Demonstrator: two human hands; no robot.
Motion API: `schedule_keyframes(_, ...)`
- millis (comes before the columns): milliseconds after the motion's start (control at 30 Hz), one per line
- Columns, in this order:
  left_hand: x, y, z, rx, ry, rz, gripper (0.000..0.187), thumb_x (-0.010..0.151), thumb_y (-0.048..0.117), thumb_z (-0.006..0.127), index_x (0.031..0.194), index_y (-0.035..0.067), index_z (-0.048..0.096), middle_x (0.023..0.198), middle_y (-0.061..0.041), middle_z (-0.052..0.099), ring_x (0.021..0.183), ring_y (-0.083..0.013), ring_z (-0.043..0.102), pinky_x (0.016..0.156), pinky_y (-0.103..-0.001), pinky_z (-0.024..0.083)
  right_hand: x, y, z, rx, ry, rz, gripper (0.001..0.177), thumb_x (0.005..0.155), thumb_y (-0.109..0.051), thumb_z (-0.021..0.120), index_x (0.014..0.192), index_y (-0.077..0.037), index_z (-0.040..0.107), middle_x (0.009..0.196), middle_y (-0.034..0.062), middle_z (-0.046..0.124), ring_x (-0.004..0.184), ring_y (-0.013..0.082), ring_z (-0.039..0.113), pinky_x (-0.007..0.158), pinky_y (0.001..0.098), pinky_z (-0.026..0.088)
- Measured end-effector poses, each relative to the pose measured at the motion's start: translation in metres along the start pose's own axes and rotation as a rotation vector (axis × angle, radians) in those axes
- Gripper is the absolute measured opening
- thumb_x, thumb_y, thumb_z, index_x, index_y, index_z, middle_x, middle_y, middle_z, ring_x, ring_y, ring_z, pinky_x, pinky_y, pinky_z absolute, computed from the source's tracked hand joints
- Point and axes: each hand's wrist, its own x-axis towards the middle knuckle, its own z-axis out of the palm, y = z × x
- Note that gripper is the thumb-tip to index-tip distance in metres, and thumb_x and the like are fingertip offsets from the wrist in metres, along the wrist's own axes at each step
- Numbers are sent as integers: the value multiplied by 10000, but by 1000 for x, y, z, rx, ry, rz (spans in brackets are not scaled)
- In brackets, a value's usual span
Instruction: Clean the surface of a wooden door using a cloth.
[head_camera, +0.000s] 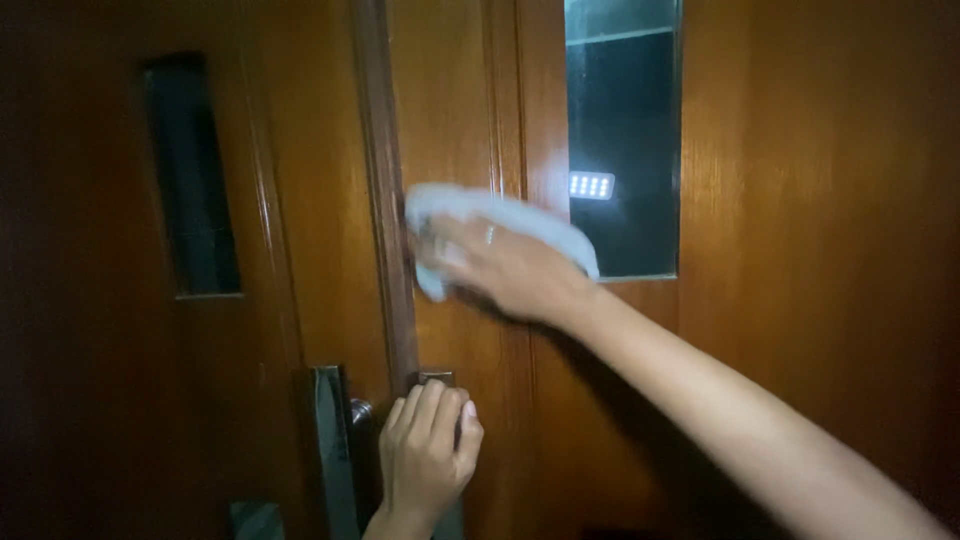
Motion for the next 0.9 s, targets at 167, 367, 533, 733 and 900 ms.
schedule_keyframes(167, -24, 1, -8, -15, 20, -40, 87, 900, 122, 623, 839, 61, 634, 739, -71, 562, 661, -238, 559, 602, -387, 425, 17, -13, 10, -115, 414, 199, 555, 974, -369, 645, 1434, -85, 516, 1553, 252, 375, 1364, 447, 488, 1138, 552, 415)
schedule_keyframes(367, -76, 7, -13, -16, -56, -15, 83, 883, 125, 640, 842, 54, 627, 741, -81, 534, 663, -251, 540, 595, -396, 407, -89, -105, 61, 34, 291, 208, 564, 964, -258, 675, 1476, -93, 505, 1554, 203, 448, 1399, 399, 508, 1151, 521, 425)
schedule_keyframes(533, -123, 15, 3, -45, -98, 20, 75, 871, 122, 658, 867, 54, 627, 757, -84, 518, 675, -254, 534, 602, -396, 402, -170, -183, 107, 145, 230, 327, 567, 937, -193, 660, 1472, -72, 517, 1524, 173, 513, 1354, 378, 553, 1131, 526, 430)
schedule_keyframes(733, -172, 18, 21, -90, -137, 26, 101, 855, 138, 684, 845, 66, 614, 758, -80, 517, 674, -251, 526, 607, -392, 401, -301, -292, 218, 310, -148, 208, 493, 940, -167, 573, 1430, -115, 563, 1379, 182, 576, 1283, 373, 533, 1079, 507, 433)
schedule_keyframes(900, -195, 28, 26, -108, -207, 31, 68, 872, 115, 675, 867, 61, 634, 762, -65, 534, 669, -225, 529, 607, -375, 401, -365, -304, 229, 349, -289, -316, 442, 976, -168, 555, 1412, -98, 560, 1369, 123, 610, 1343, 268, 550, 1213, 435, 389)
